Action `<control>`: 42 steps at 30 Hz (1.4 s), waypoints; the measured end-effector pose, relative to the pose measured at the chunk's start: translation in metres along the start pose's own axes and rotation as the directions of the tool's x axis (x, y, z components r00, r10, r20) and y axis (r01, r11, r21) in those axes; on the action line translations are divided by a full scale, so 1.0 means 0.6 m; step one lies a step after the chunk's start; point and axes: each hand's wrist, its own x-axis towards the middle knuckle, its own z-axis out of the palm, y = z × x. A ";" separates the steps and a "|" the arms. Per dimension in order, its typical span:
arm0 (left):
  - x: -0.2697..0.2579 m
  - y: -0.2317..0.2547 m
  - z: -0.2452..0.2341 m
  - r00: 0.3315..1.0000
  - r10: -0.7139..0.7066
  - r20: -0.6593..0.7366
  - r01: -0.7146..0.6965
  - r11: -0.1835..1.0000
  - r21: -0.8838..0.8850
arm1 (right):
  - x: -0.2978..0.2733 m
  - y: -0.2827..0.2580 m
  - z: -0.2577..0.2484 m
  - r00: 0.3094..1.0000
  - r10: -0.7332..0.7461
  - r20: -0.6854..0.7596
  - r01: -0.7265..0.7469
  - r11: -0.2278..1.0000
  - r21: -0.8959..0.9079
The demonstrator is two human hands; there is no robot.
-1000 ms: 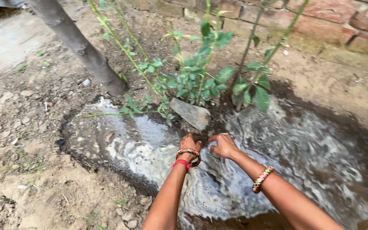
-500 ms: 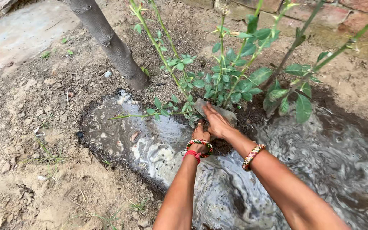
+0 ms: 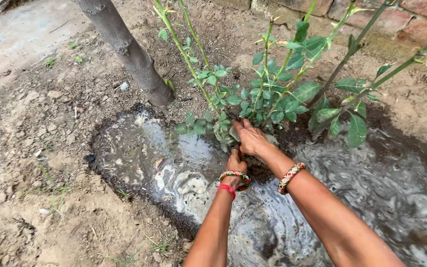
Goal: The person digs into the wet soil with their hands and a small piece of wood to plant a rose bush next to a brick wall.
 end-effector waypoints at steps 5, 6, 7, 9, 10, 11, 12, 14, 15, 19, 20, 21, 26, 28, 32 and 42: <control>-0.033 0.004 0.028 0.996 0.016 -0.088 -0.061 0.845 -0.531 | -0.057 -0.016 -0.026 0.999 0.029 0.028 -0.029 0.999 0.025; -0.052 0.016 0.026 0.993 -0.016 -0.113 -0.048 0.834 -0.549 | -0.076 -0.017 -0.027 0.999 0.029 0.026 -0.030 0.999 0.024; -0.076 0.029 0.025 0.989 -0.052 -0.135 -0.034 0.823 -0.568 | -0.107 -0.013 -0.020 0.996 -0.058 -0.072 0.059 0.998 -0.001; -0.114 0.057 0.008 0.980 -0.079 -0.182 0.052 0.987 -0.152 | -0.161 -0.006 -0.009 0.974 -0.149 -0.168 0.145 0.989 -0.038; -0.129 0.072 0.002 0.968 -0.082 -0.237 0.152 0.944 0.292 | -0.186 -0.002 -0.005 0.984 -0.122 -0.126 0.119 0.992 -0.037; -0.147 0.083 0.003 0.968 -0.082 -0.238 0.151 0.946 0.289 | -0.212 0.003 0.000 0.992 -0.095 -0.082 0.092 0.995 -0.037; -0.169 0.091 0.006 0.970 -0.021 -0.243 0.101 0.941 0.322 | -0.234 0.009 0.003 0.992 -0.095 -0.082 0.092 0.995 -0.040; -0.186 0.112 0.005 0.966 0.054 -0.254 0.043 0.931 0.362 | -0.257 0.014 0.003 0.994 -0.015 -0.113 0.022 0.997 0.068; -0.193 0.122 0.016 0.976 0.021 -0.216 0.075 0.902 0.424 | -0.266 0.019 0.005 0.993 -0.014 -0.120 0.022 0.997 0.069; -0.218 0.123 0.048 0.979 0.036 -0.199 0.058 0.892 0.448 | -0.270 0.057 0.011 0.958 -0.171 -0.229 0.199 0.975 0.101; -0.221 0.122 0.057 0.980 0.040 -0.195 0.052 0.894 0.445 | -0.270 0.065 0.009 0.942 -0.246 -0.230 0.285 0.946 0.157; -0.219 0.124 0.065 0.976 0.057 -0.211 0.052 0.877 0.478 | -0.270 0.070 0.006 0.941 -0.244 -0.236 0.284 0.947 0.152; -0.206 0.117 0.066 0.989 0.044 -0.144 0.014 0.924 0.383 | -0.297 0.093 -0.007 0.999 -0.034 -0.023 0.039 0.960 0.276; -0.191 0.109 0.055 0.956 -0.163 0.245 0.254 0.878 -0.405 | -0.316 0.115 0.009 0.997 -0.061 -0.046 0.075 0.897 0.435; -0.209 0.134 0.042 0.788 -0.232 0.571 0.597 0.514 -0.616 | -0.343 0.166 0.064 0.994 -0.060 -0.095 0.101 0.844 0.527; -0.283 0.195 0.069 0.795 -0.542 0.273 0.604 0.658 -0.449 | -0.390 0.202 0.175 0.915 0.398 0.067 -0.216 0.343 0.914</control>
